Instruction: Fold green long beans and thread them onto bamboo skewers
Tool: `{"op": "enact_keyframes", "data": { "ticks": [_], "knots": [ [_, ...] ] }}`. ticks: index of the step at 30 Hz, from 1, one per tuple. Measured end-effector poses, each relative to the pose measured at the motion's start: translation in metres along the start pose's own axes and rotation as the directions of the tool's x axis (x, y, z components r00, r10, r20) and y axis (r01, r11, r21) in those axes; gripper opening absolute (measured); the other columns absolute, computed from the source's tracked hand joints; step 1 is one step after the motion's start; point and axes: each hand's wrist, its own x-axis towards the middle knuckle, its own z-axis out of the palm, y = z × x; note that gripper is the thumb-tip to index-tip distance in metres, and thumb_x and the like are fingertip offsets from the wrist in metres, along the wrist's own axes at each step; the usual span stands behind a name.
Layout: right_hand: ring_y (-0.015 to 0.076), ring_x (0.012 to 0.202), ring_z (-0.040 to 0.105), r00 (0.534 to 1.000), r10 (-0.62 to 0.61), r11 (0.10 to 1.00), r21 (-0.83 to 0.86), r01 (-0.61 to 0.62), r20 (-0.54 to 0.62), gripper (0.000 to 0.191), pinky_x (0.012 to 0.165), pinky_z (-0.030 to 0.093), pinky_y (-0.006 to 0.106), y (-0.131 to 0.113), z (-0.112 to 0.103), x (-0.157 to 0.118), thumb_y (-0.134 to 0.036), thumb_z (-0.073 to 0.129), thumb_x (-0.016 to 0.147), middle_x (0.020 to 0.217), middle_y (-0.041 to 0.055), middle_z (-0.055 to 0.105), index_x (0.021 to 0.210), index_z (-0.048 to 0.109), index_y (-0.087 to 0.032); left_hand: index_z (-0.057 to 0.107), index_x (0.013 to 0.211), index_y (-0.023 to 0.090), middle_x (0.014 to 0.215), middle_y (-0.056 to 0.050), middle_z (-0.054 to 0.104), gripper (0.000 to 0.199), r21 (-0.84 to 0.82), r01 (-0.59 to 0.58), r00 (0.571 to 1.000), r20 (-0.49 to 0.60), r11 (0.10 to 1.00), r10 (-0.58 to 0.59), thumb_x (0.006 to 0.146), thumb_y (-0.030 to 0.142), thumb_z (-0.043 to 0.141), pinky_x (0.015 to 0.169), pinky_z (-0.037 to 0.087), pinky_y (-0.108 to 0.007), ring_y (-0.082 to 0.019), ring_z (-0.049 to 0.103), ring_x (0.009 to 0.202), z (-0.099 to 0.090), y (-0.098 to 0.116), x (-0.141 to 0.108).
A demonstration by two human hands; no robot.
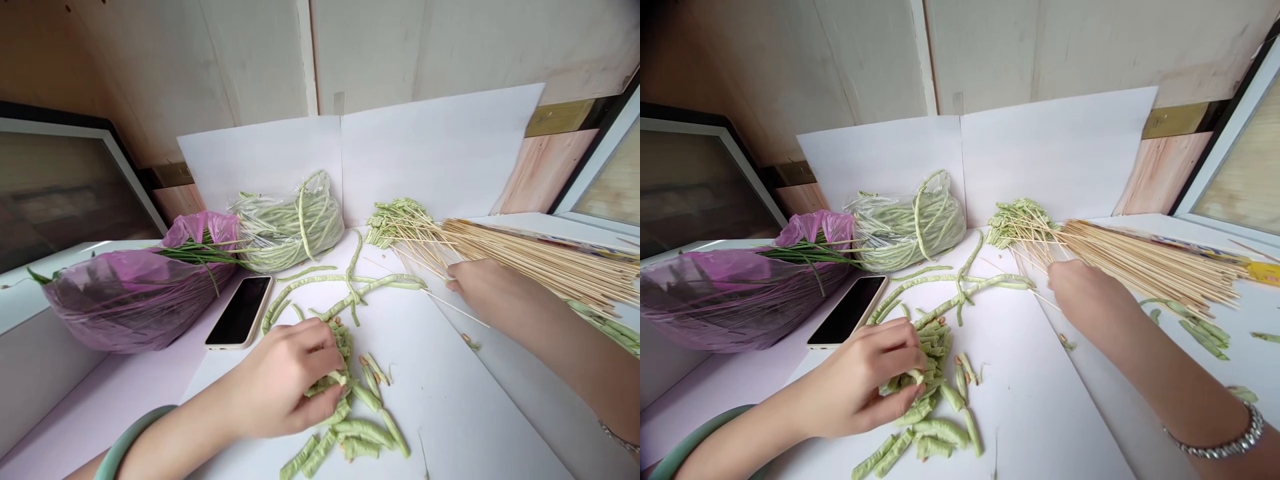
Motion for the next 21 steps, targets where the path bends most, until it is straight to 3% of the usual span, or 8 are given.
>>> {"op": "enact_keyframes", "data": {
  "ticks": [3,6,8,10,11,13,16,21],
  "knots": [
    [0.0030,0.025,0.023,1.000,0.020,0.998,-0.067,-0.020,0.003,0.047,0.036,0.011,0.024,0.010,-0.004,0.002,-0.014,0.045,0.087,0.034,-0.0040,0.033,0.041,0.037,-0.022,0.059,0.082,0.017,0.078,-0.004,0.052,0.013,0.053,0.066,0.997,0.027,0.996,-0.067,0.087,0.025,0.050,0.063,0.041,-0.027,-0.017,0.050,0.071,0.000,-0.001,0.001],
    [0.0099,0.032,0.044,0.999,-0.045,0.997,-0.063,0.046,0.021,0.034,0.036,0.024,0.024,0.000,-0.005,0.009,-0.008,0.053,0.082,0.040,0.0016,0.049,0.050,0.052,-0.020,0.060,0.087,0.017,0.081,-0.004,0.053,0.014,0.065,0.110,0.993,0.032,0.992,-0.112,0.086,0.028,0.052,0.063,0.043,-0.028,-0.018,0.053,0.073,0.000,-0.001,0.001],
    [0.0204,0.060,0.065,0.992,-0.125,0.992,-0.023,0.125,0.027,0.016,0.048,0.042,0.027,-0.016,-0.001,0.014,-0.006,0.054,0.081,0.070,0.0114,0.069,0.079,0.067,-0.015,0.061,0.090,0.017,0.083,-0.005,0.054,0.016,0.047,0.130,0.991,0.020,0.990,-0.131,0.086,0.029,0.052,0.064,0.044,-0.029,-0.018,0.053,0.074,0.000,-0.001,0.001],
    [0.0247,0.094,0.066,0.976,-0.216,0.976,0.032,0.215,0.032,0.033,0.070,0.050,0.031,-0.035,0.006,0.016,-0.004,0.048,0.085,0.106,0.0146,0.069,0.113,0.064,-0.014,0.062,0.094,0.016,0.085,-0.006,0.055,0.018,0.022,0.143,0.990,-0.005,0.989,-0.143,0.086,0.029,0.052,0.066,0.046,-0.030,-0.018,0.054,0.075,0.000,0.000,0.001],
    [0.0236,0.100,0.064,0.963,-0.265,0.963,0.058,0.262,0.042,0.041,0.077,0.050,0.032,-0.045,0.011,0.017,-0.001,0.047,0.085,0.113,0.0124,0.067,0.120,0.061,-0.017,0.063,0.096,0.015,0.086,-0.006,0.055,0.020,0.011,0.145,0.989,-0.025,0.989,-0.145,0.086,0.028,0.052,0.067,0.047,-0.030,-0.019,0.054,0.076,0.000,0.000,0.000],
    [0.0236,0.100,0.062,0.935,-0.349,0.935,0.099,0.342,0.066,0.051,0.078,0.050,0.034,-0.062,0.020,0.016,0.003,0.049,0.081,0.115,0.0090,0.065,0.123,0.060,-0.023,0.063,0.102,0.014,0.088,-0.007,0.056,0.023,-0.007,0.144,0.987,-0.071,0.990,-0.144,0.087,0.026,0.050,0.069,0.048,-0.031,-0.019,0.055,0.079,0.000,0.000,0.000],
    [0.0240,0.091,0.062,0.899,-0.430,0.897,0.153,0.415,0.085,0.058,0.076,0.049,0.036,-0.080,0.030,0.015,0.007,0.050,0.077,0.096,0.0077,0.067,0.124,0.061,-0.025,0.062,0.106,0.014,0.091,-0.008,0.057,0.024,-0.025,0.147,0.983,-0.112,0.989,-0.149,0.088,0.025,0.050,0.071,0.049,-0.031,-0.019,0.056,0.080,0.000,0.001,-0.001],
    [0.0229,0.086,0.064,0.883,-0.467,0.852,0.295,0.433,0.049,0.036,0.079,0.048,0.038,-0.088,0.036,0.019,0.003,0.052,0.080,0.082,0.0066,0.069,0.102,0.071,-0.019,0.062,0.103,0.015,0.092,-0.008,0.058,0.022,-0.030,0.160,0.983,-0.087,0.987,-0.162,0.086,0.024,0.052,0.071,0.050,-0.032,-0.020,0.057,0.081,0.002,0.002,-0.001]
  ]
}}
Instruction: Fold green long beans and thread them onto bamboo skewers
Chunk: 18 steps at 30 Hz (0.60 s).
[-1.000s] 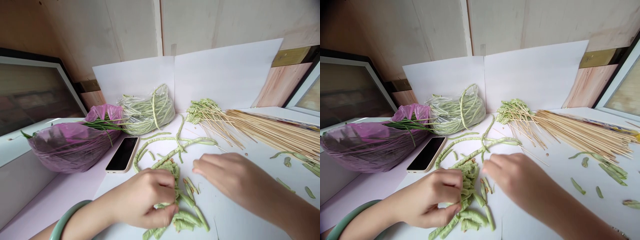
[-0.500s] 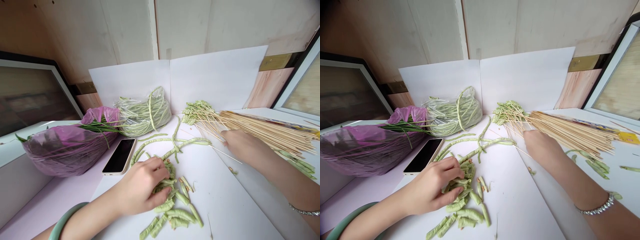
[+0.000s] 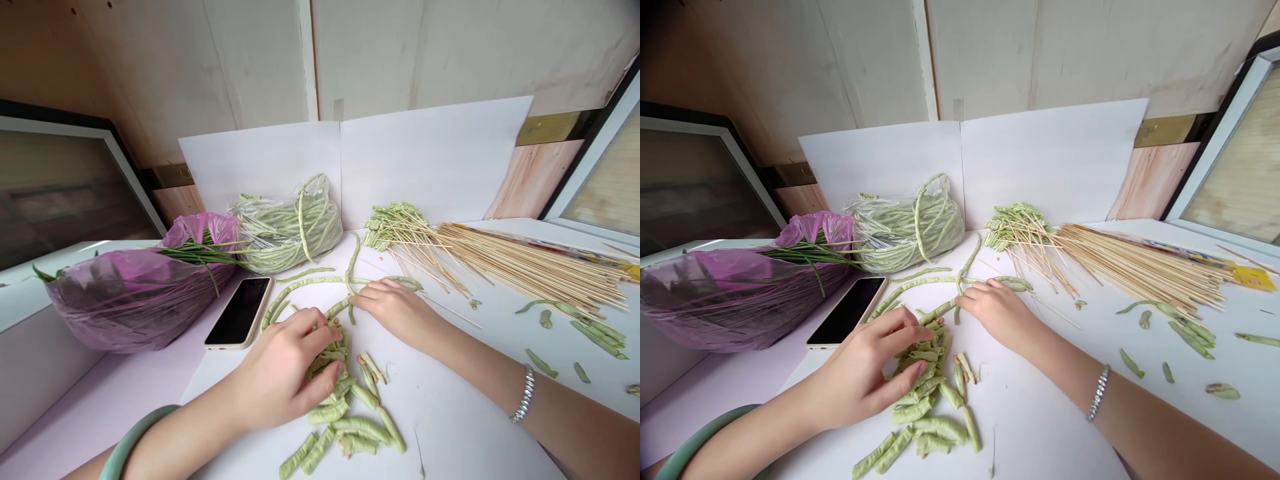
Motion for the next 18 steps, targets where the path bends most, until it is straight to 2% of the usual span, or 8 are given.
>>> {"op": "enact_keyframes", "data": {
  "ticks": [4,8,11,14,18],
  "knots": [
    [0.0197,0.084,0.068,0.992,0.076,0.980,0.194,-0.055,-0.100,0.027,0.077,0.052,0.034,-0.001,0.000,0.000,-0.006,0.051,0.087,0.089,0.0061,0.074,0.099,0.071,-0.019,0.062,0.104,0.015,0.091,-0.008,0.057,0.024,-0.021,0.035,0.999,-0.005,0.999,-0.035,0.087,0.024,0.050,0.071,0.050,-0.032,-0.019,0.057,0.080,0.002,-0.002,0.001],
    [0.0146,0.078,0.070,0.981,0.138,0.911,0.405,-0.070,-0.140,0.022,0.072,0.056,0.026,-0.019,-0.007,-0.001,-0.011,0.054,0.087,0.089,0.0028,0.076,0.098,0.071,-0.019,0.062,0.106,0.016,0.091,-0.007,0.056,0.025,-0.071,0.114,0.993,-0.028,0.991,-0.116,0.089,0.029,0.049,0.072,0.050,-0.032,-0.018,0.056,0.079,0.003,-0.003,0.000],
    [0.0114,0.071,0.070,0.985,0.130,0.859,0.509,-0.054,-0.115,0.020,0.065,0.055,0.020,-0.041,-0.016,-0.002,-0.009,0.058,0.084,0.082,-0.0007,0.076,0.094,0.072,-0.019,0.062,0.103,0.019,0.088,-0.005,0.055,0.023,-0.118,0.142,0.989,-0.032,0.983,-0.147,0.090,0.034,0.051,0.071,0.049,-0.031,-0.017,0.056,0.077,0.003,-0.003,-0.001],
    [0.0101,0.062,0.067,0.987,0.152,0.792,0.605,-0.084,-0.061,0.024,0.060,0.053,0.019,-0.060,-0.022,-0.004,-0.005,0.057,0.081,0.074,-0.0030,0.073,0.094,0.071,-0.020,0.061,0.094,0.018,0.084,-0.004,0.053,0.022,-0.137,0.153,0.984,-0.070,0.979,-0.163,0.089,0.038,0.053,0.068,0.047,-0.030,-0.017,0.054,0.074,0.004,-0.002,-0.002],
    [0.0122,0.073,0.068,0.986,0.164,0.761,0.636,-0.132,0.008,0.031,0.065,0.053,0.020,-0.070,-0.024,-0.009,-0.005,0.057,0.081,0.088,-0.0006,0.074,0.105,0.067,-0.022,0.058,0.084,0.016,0.080,-0.004,0.052,0.028,-0.091,0.169,0.977,-0.115,0.981,-0.179,0.088,0.044,0.055,0.062,0.044,-0.029,-0.017,0.053,0.071,0.005,-0.003,-0.003]
  ]
}}
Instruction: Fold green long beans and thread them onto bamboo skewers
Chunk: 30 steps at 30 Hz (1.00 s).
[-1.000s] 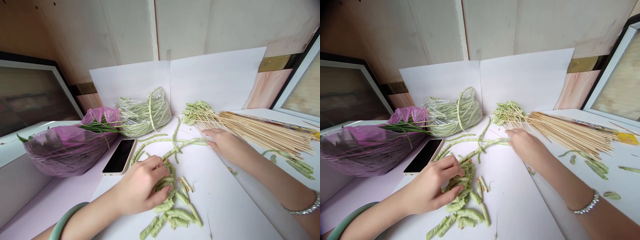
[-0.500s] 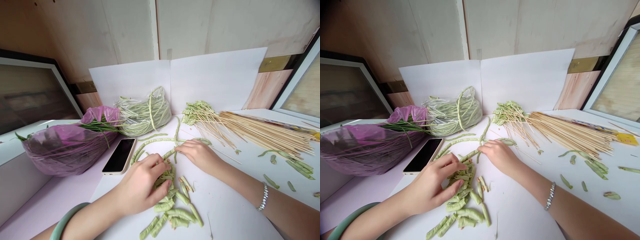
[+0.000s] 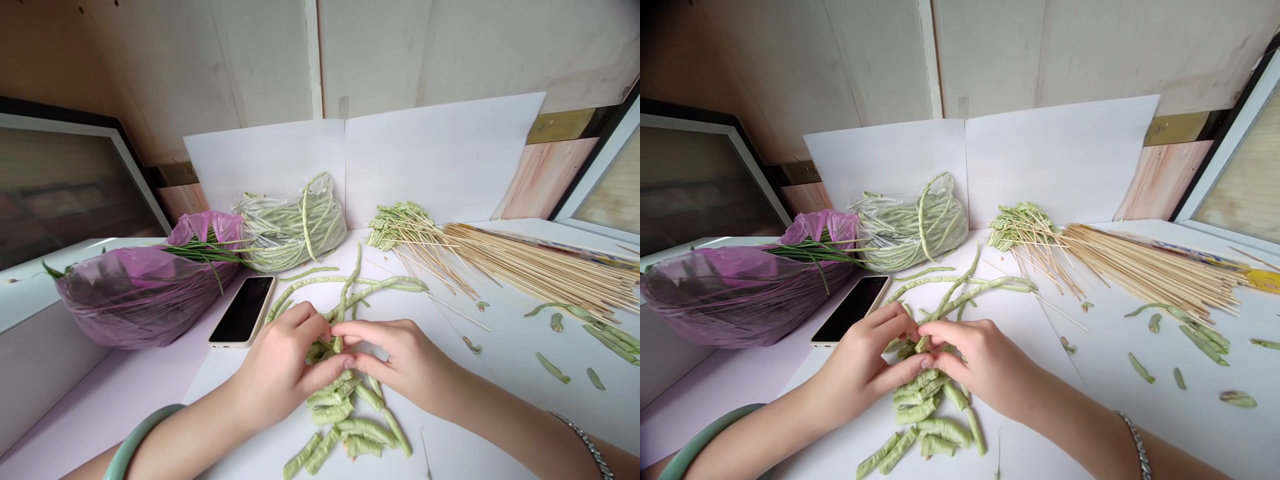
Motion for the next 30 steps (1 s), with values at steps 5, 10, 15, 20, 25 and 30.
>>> {"op": "enact_keyframes", "data": {
  "ticks": [5,10,15,20,25,30],
  "knots": [
    [0.0131,0.071,0.066,0.996,-0.091,0.993,-0.081,0.088,-0.026,0.026,0.064,0.052,0.021,0.001,0.002,-0.003,-0.006,0.054,0.086,0.088,0.0019,0.072,0.106,0.066,-0.020,0.056,0.078,0.016,0.075,-0.003,0.050,0.021,0.086,-0.065,0.998,0.009,0.994,0.065,0.092,0.029,0.048,0.057,0.040,-0.026,-0.015,0.049,0.064,0.001,0.002,0.000],
    [0.0150,0.069,0.059,0.937,-0.327,0.921,-0.266,0.286,-0.124,0.018,0.064,0.049,0.025,0.000,0.001,-0.001,-0.009,0.050,0.092,0.077,0.0045,0.063,0.099,0.065,-0.014,0.051,0.076,0.016,0.073,-0.002,0.047,0.020,0.077,-0.188,0.982,-0.015,0.979,0.190,0.094,0.019,0.042,0.056,0.039,-0.023,-0.013,0.045,0.062,0.002,0.004,-0.002],
    [0.0137,0.068,0.048,0.926,-0.350,0.874,-0.405,0.268,-0.142,0.029,0.058,0.041,0.025,-0.005,-0.002,0.001,-0.002,0.044,0.088,0.076,0.0039,0.050,0.067,0.058,-0.016,0.048,0.074,0.016,0.074,-0.002,0.045,0.020,0.067,-0.298,0.954,0.014,0.952,0.298,0.093,0.016,0.042,0.055,0.037,-0.022,-0.012,0.043,0.063,0.001,0.005,-0.003],
    [0.0153,0.074,0.046,0.880,-0.468,0.788,-0.486,0.378,-0.074,0.028,0.068,0.038,0.031,-0.007,-0.001,0.002,-0.003,0.044,0.091,0.074,0.0034,0.055,0.069,0.056,-0.015,0.048,0.073,0.016,0.071,0.000,0.044,0.021,0.079,-0.294,0.956,0.013,0.952,0.294,0.092,0.021,0.044,0.053,0.034,-0.023,-0.012,0.041,0.061,0.001,0.006,-0.002],
    [0.0163,0.072,0.043,0.885,-0.466,0.784,-0.461,0.415,0.004,0.031,0.065,0.038,0.029,-0.009,-0.002,-0.002,-0.003,0.040,0.092,0.070,0.0038,0.049,0.067,0.054,-0.014,0.049,0.069,0.016,0.070,0.000,0.042,0.031,0.065,-0.326,0.945,0.002,0.943,0.326,0.096,0.030,0.044,0.054,0.034,-0.022,-0.012,0.040,0.060,0.002,0.004,-0.002],
    [0.0164,0.071,0.040,0.839,-0.518,0.775,-0.323,0.543,0.168,0.037,0.069,0.040,0.030,-0.011,-0.008,-0.006,-0.007,0.030,0.096,0.069,0.0028,0.046,0.068,0.054,-0.015,0.039,0.063,0.017,0.071,0.001,0.038,0.032,-0.294,-0.347,0.893,0.186,0.891,0.409,0.094,0.024,0.046,0.057,0.035,-0.022,-0.011,0.038,0.061,-0.006,0.004,0.002]
  ]
}}
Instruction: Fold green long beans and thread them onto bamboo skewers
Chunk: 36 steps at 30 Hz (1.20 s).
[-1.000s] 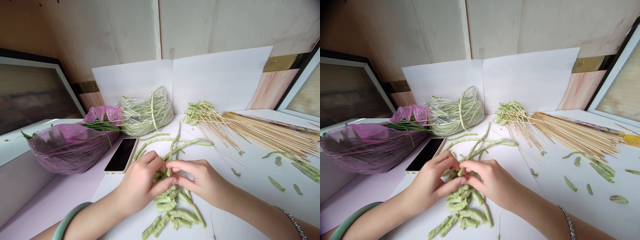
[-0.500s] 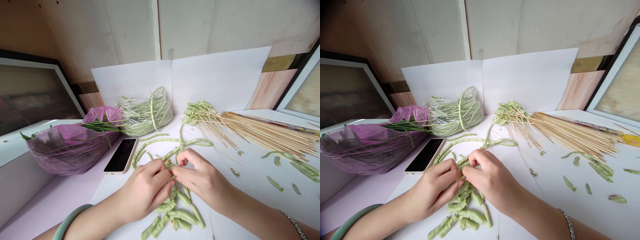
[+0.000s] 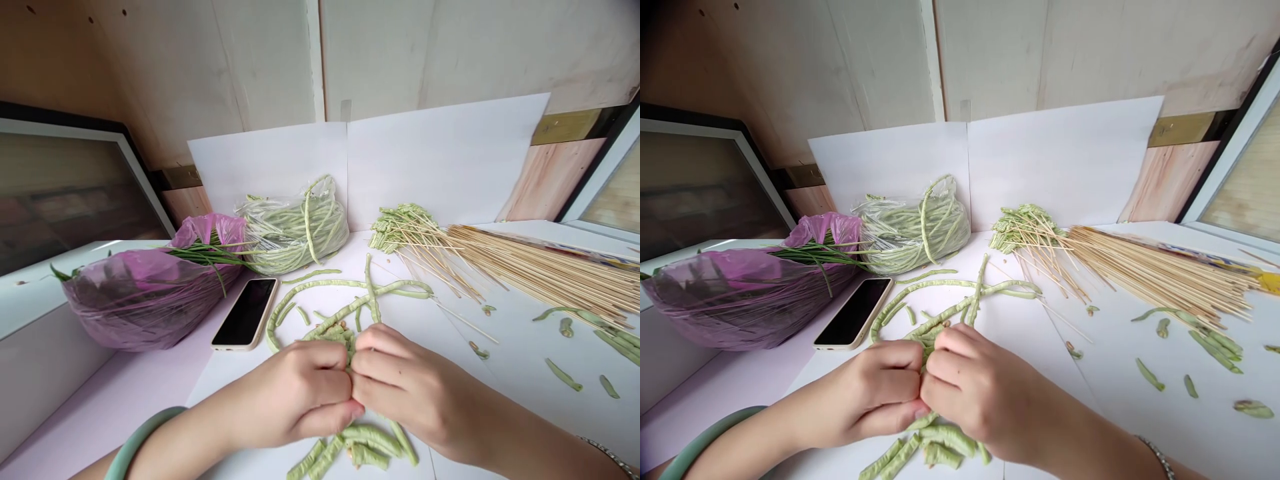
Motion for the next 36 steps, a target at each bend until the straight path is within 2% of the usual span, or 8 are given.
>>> {"op": "enact_keyframes", "data": {
  "ticks": [6,10,14,19,24,28,32,36],
  "knots": [
    [0.0136,0.061,0.032,0.993,-0.095,0.993,-0.070,0.100,0.066,0.040,0.060,0.037,0.029,-0.013,-0.002,0.000,0.000,0.034,0.091,0.063,0.0002,0.043,0.057,0.048,-0.016,0.032,0.059,0.019,0.069,0.001,0.038,0.035,-0.423,0.103,0.977,0.211,0.900,-0.013,0.084,0.012,0.055,0.056,0.032,-0.024,-0.011,0.037,0.062,-0.007,0.005,0.006],
    [0.0126,0.058,0.030,0.992,-0.124,0.991,-0.044,0.125,0.023,0.040,0.056,0.035,0.028,-0.018,0.001,0.001,-0.001,0.038,0.090,0.060,-0.0010,0.040,0.054,0.045,-0.017,0.033,0.054,0.018,0.065,0.002,0.037,0.036,-0.537,0.164,0.962,0.272,0.828,-0.015,0.079,0.009,0.057,0.053,0.029,-0.025,-0.010,0.035,0.057,-0.009,0.005,0.008],
    [0.0129,0.059,0.032,0.990,-0.101,0.995,0.009,0.100,0.099,0.046,0.055,0.037,0.027,-0.016,-0.004,0.002,-0.005,0.028,0.096,0.060,0.0003,0.042,0.056,0.048,-0.016,0.031,0.049,0.018,0.056,0.004,0.029,0.040,-0.619,0.198,0.952,0.306,0.760,0.001,0.076,0.013,0.059,0.049,0.022,-0.028,-0.010,0.026,0.050,-0.010,0.004,0.006],
    [0.0141,0.063,0.039,0.997,0.013,1.000,-0.001,-0.013,0.070,0.045,0.057,0.040,0.027,-0.010,-0.011,0.002,-0.006,0.025,0.097,0.064,0.0020,0.046,0.061,0.051,-0.015,0.035,0.051,0.018,0.059,0.004,0.032,0.038,-0.612,0.202,0.976,0.194,0.765,-0.102,0.078,0.020,0.061,0.049,0.022,-0.027,-0.009,0.029,0.052,-0.007,0.001,0.004],
    [0.0148,0.063,0.044,0.999,-0.012,0.990,-0.138,0.008,-0.032,0.032,0.058,0.043,0.029,-0.009,-0.006,0.001,-0.002,0.038,0.091,0.066,0.0019,0.050,0.068,0.055,-0.016,0.038,0.055,0.016,0.062,0.003,0.038,0.045,-0.487,0.227,0.970,0.037,0.843,-0.239,0.086,0.042,0.060,0.054,0.028,-0.024,-0.010,0.036,0.059,-0.002,-0.003,0.004],
    [0.0149,0.063,0.047,0.985,0.066,0.996,-0.056,-0.075,-0.162,0.021,0.059,0.045,0.028,-0.012,0.002,-0.001,-0.017,0.046,0.095,0.068,0.0031,0.052,0.082,0.061,-0.013,0.043,0.057,0.015,0.062,0.002,0.040,0.050,-0.460,0.259,0.963,0.053,0.849,-0.265,0.084,0.055,0.058,0.054,0.030,-0.024,-0.010,0.039,0.061,0.001,-0.003,0.004],
    [0.0132,0.059,0.046,0.983,0.073,0.995,-0.052,-0.083,-0.170,0.027,0.060,0.044,0.026,-0.013,0.006,-0.001,-0.012,0.045,0.094,0.064,0.0006,0.048,0.071,0.058,-0.016,0.045,0.054,0.014,0.062,0.001,0.042,0.055,-0.486,0.271,0.960,0.077,0.831,-0.268,0.080,0.061,0.058,0.055,0.031,-0.024,-0.011,0.041,0.061,0.002,-0.003,0.005],
    [0.0127,0.061,0.048,0.986,0.073,0.995,-0.061,-0.083,-0.152,0.026,0.061,0.045,0.025,-0.014,0.004,0.001,-0.016,0.047,0.095,0.066,0.0018,0.053,0.072,0.059,-0.015,0.047,0.053,0.013,0.059,0.002,0.040,0.062,-0.504,0.244,0.958,-0.009,0.829,-0.288,0.072,0.071,0.057,0.051,0.027,-0.023,-0.009,0.035,0.057,0.002,-0.003,0.005]
  ]
}}
